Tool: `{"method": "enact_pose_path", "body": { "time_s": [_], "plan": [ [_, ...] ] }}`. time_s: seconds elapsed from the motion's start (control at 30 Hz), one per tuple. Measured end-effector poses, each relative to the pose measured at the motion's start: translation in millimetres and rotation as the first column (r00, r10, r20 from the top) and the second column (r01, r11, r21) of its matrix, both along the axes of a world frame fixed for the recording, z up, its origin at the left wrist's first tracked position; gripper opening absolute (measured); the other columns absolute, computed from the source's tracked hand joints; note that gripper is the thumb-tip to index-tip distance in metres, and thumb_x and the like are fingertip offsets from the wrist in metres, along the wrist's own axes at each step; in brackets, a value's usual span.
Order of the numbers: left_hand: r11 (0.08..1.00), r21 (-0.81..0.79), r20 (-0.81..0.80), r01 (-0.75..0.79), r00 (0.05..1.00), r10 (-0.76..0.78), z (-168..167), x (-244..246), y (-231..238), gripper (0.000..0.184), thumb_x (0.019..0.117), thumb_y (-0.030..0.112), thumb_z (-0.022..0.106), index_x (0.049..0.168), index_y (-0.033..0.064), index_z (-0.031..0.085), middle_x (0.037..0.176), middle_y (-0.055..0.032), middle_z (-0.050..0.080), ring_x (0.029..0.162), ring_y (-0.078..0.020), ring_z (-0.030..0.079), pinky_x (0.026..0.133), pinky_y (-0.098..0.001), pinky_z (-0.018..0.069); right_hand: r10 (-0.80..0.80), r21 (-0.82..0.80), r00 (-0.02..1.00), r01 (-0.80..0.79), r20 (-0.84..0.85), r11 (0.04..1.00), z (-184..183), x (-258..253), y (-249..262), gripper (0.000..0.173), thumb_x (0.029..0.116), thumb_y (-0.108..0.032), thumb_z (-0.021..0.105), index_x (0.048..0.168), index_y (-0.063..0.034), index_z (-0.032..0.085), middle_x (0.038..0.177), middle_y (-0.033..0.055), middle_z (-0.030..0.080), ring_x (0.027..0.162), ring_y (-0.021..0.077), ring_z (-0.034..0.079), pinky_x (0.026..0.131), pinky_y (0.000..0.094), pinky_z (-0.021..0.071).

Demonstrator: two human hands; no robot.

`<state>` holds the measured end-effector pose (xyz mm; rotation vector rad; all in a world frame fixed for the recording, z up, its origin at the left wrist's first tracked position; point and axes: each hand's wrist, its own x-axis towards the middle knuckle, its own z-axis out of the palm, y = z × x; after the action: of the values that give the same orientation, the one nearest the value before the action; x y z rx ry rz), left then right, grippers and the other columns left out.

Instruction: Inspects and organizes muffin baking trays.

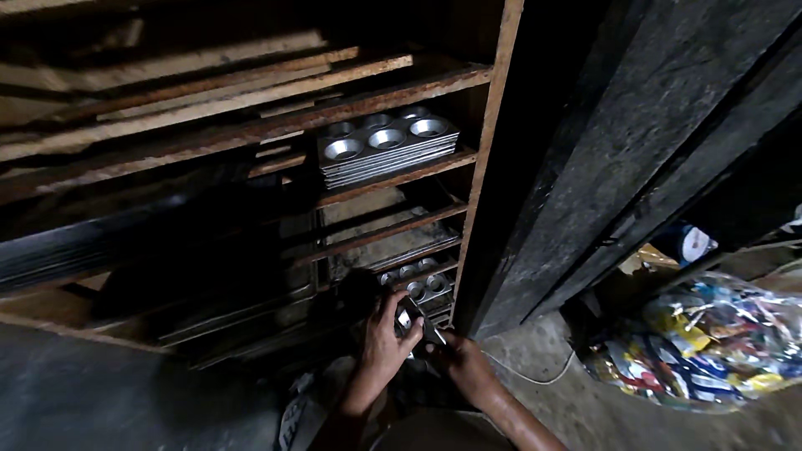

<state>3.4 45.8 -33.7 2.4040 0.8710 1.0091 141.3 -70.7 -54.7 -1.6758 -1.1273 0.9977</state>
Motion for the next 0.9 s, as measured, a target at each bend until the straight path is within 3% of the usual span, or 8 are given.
{"method": "enact_pose_path", "body": {
  "time_s": [0.2, 0.4, 0.47, 0.63, 0.7, 0.77, 0.83, 0.9],
  "plan": [
    [0.994, -0.002, -0.05, -0.109, 0.993, 0.108, -1, 7, -12, 0.048, 0.0828, 0.026, 0.07, 0.123, 0.0009, 0.066, 0.12, -0.0199, 0.067, 0.11, -0.0322, 0.067, 0.093, -0.0455, 0.0558, -0.02, -0.011, 0.999, 0.021, 0.028, 1.0, 1, -4, 0, 0.029, 0.101, -0.021, 0.062, 0.121, -0.0027, 0.071, 0.112, 0.0152, 0.071, 0.101, 0.024, 0.069, 0.095, 0.0445, 0.0535],
    [0.992, -0.096, -0.127, -0.08, 0.99, 0.067, 5, 13, -22, 0.047, 0.0828, 0.009, 0.068, 0.129, -0.0003, 0.061, 0.132, -0.0234, 0.061, 0.117, -0.035, 0.064, 0.096, -0.0457, 0.0542, -0.009, -0.051, 0.997, 0.013, 0.075, 0.999, -2, -10, 2, 0.029, 0.1009, -0.021, 0.061, 0.123, -0.0039, 0.071, 0.113, 0.0172, 0.07, 0.103, 0.0285, 0.068, 0.095, 0.0484, 0.0529],
    [0.989, -0.137, -0.144, -0.063, 0.989, 0.044, 7, 15, -24, 0.051, 0.0841, 0.006, 0.067, 0.134, -0.0001, 0.058, 0.137, -0.023, 0.058, 0.123, -0.0343, 0.06, 0.102, -0.044, 0.0513, -0.008, -0.068, 0.996, 0.014, 0.091, 0.998, -1, -11, 2, 0.029, 0.1012, -0.021, 0.061, 0.123, -0.0044, 0.071, 0.115, 0.0179, 0.07, 0.105, 0.0303, 0.068, 0.096, 0.05, 0.0522],
    [0.96, -0.232, -0.109, -0.158, 0.985, 0.136, 1, 1, 1, 0.05, 0.0904, -0.012, 0.053, 0.14, -0.0029, 0.055, 0.131, -0.0265, 0.061, 0.117, -0.0368, 0.064, 0.099, -0.0476, 0.0536, -0.077, 0.028, 0.996, 0.076, 0.042, 0.997, -5, -7, -3, 0.028, 0.1004, -0.021, 0.063, 0.118, -0.0015, 0.072, 0.109, 0.0162, 0.071, 0.099, 0.0261, 0.069, 0.094, 0.0463, 0.0541],
    [0.978, -0.151, 0.044, -0.146, 0.987, 0.154, -12, -13, 18, 0.044, 0.0917, -0.006, 0.052, 0.136, -0.0069, 0.055, 0.119, -0.0217, 0.067, 0.108, -0.0286, 0.067, 0.095, -0.0425, 0.0558, -0.116, 0.051, 0.993, 0.118, -0.033, 0.992, -4, 3, -4, 0.025, 0.1004, -0.021, 0.063, 0.116, -0.0025, 0.072, 0.102, 0.0117, 0.072, 0.093, 0.019, 0.069, 0.09, 0.0408, 0.0555],
    [0.99, -0.074, 0.158, -0.123, 0.978, 0.134, -11, -18, 19, 0.035, 0.097, 0.005, 0.052, 0.129, -0.0063, 0.061, 0.118, -0.0189, 0.068, 0.11, -0.0232, 0.068, 0.097, -0.0381, 0.0554, -0.111, 0.053, 0.988, 0.118, -0.107, 0.992, 0, 8, -4, 0.024, 0.1008, -0.02, 0.063, 0.115, -0.0031, 0.071, 0.098, 0.0078, 0.072, 0.088, 0.0122, 0.068, 0.086, 0.0344, 0.056],
    [0.993, -0.007, 0.24, -0.119, 0.964, 0.118, -5, -15, 13, 0.024, 0.0985, 0.012, 0.055, 0.111, -0.0009, 0.072, 0.111, -0.0127, 0.072, 0.106, -0.0173, 0.067, 0.096, -0.0321, 0.0548, -0.101, 0.064, 0.986, 0.11, -0.129, 0.992, 5, 8, -2, 0.023, 0.1006, -0.019, 0.064, 0.114, -0.003, 0.072, 0.097, 0.0057, 0.072, 0.087, 0.0075, 0.067, 0.085, 0.0298, 0.0551],
    [0.994, 0.047, 0.289, -0.095, 0.954, 0.077, -1, -11, 10, 0.02, 0.0975, 0.016, 0.058, 0.095, 0.0017, 0.072, 0.103, -0.0086, 0.071, 0.105, -0.0122, 0.066, 0.095, -0.0266, 0.0535, -0.116, 0.078, 0.98, 0.13, -0.162, 0.988, 7, 9, -1, 0.023, 0.1005, -0.018, 0.064, 0.115, -0.0027, 0.072, 0.098, 0.003, 0.072, 0.088, 0.0022, 0.065, 0.085, 0.0233, 0.0537]
  ]
}}
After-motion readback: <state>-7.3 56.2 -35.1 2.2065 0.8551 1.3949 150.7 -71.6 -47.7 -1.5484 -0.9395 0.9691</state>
